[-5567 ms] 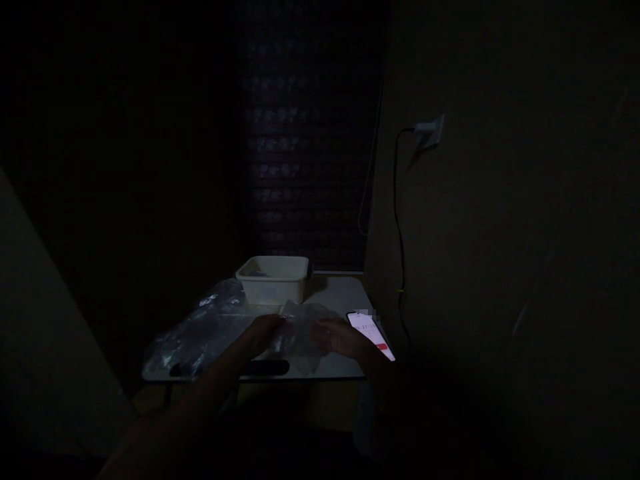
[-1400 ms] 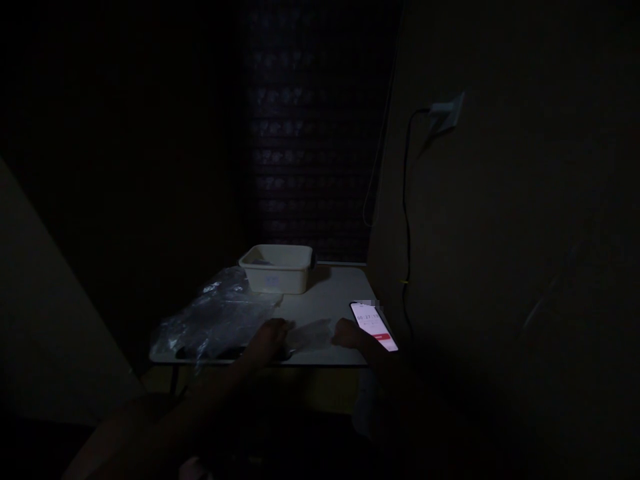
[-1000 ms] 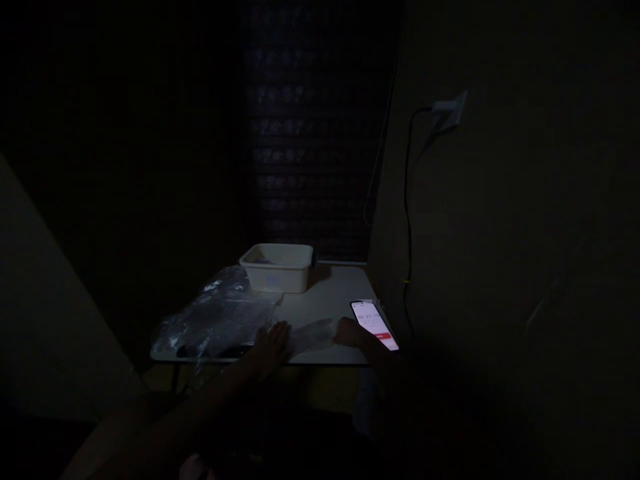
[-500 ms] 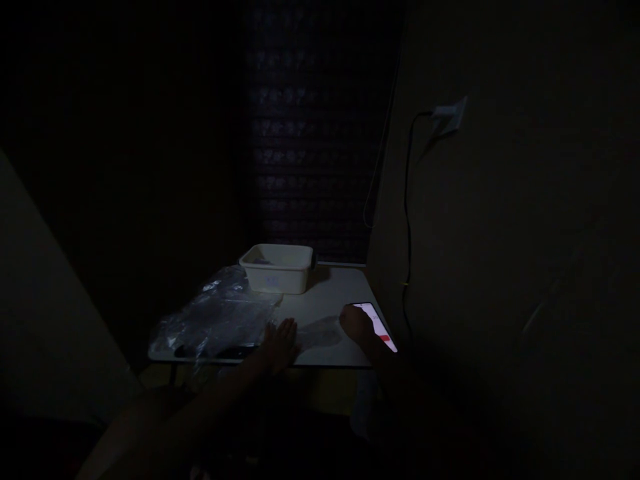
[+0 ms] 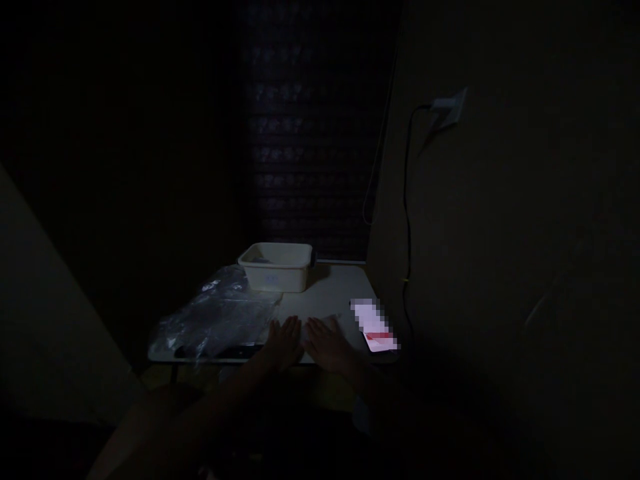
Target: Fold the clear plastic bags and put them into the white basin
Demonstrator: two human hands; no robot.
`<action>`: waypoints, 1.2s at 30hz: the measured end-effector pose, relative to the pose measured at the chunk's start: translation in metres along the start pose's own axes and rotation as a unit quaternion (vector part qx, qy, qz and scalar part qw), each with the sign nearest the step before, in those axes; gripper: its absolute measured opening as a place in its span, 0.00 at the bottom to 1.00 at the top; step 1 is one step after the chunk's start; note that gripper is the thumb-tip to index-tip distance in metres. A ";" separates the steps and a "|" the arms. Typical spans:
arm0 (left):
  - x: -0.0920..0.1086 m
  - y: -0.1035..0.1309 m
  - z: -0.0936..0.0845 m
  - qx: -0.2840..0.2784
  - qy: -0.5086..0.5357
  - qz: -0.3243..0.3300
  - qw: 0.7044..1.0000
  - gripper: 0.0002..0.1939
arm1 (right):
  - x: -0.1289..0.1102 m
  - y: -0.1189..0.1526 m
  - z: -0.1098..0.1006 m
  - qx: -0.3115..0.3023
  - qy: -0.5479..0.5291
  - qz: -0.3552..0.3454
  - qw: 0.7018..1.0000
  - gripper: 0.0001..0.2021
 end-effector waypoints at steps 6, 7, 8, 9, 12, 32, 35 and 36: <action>0.001 0.001 -0.003 0.013 0.006 -0.008 1.000 0.26 | 0.019 0.002 0.003 0.000 0.024 0.039 0.999 0.23; 0.001 0.001 -0.003 0.011 0.007 -0.008 1.000 0.26 | 0.022 0.002 0.004 0.000 0.026 0.047 0.999 0.24; 0.001 0.002 -0.004 0.008 0.009 -0.009 1.000 0.26 | 0.026 0.002 0.004 0.001 0.028 0.055 0.998 0.24; 0.002 0.002 -0.004 0.007 0.010 -0.010 1.000 0.26 | 0.029 0.002 0.004 0.002 0.029 0.062 0.998 0.24; 0.001 0.002 -0.004 0.016 0.011 -0.010 1.000 0.27 | 0.038 0.002 0.004 0.009 0.035 0.082 0.996 0.25; 0.000 0.003 0.001 0.029 -0.004 -0.013 0.999 0.27 | 0.067 -0.003 0.001 0.077 0.099 0.151 0.981 0.22; -0.001 0.003 0.000 0.029 0.006 -0.023 0.999 0.27 | 0.068 -0.006 -0.011 0.080 0.090 0.161 0.980 0.19; -0.001 0.002 -0.001 0.030 0.009 -0.025 0.999 0.27 | 0.067 -0.007 -0.016 0.077 0.082 0.159 0.981 0.18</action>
Point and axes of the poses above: each hand's wrist, its own y-axis away from the middle knuckle, its own z-axis out of the palm, x = y × z, the point moved 3 cm from there along -y, towards the middle knuckle, and after that the axes turned 9 degrees about z, right-handed, at the moved point
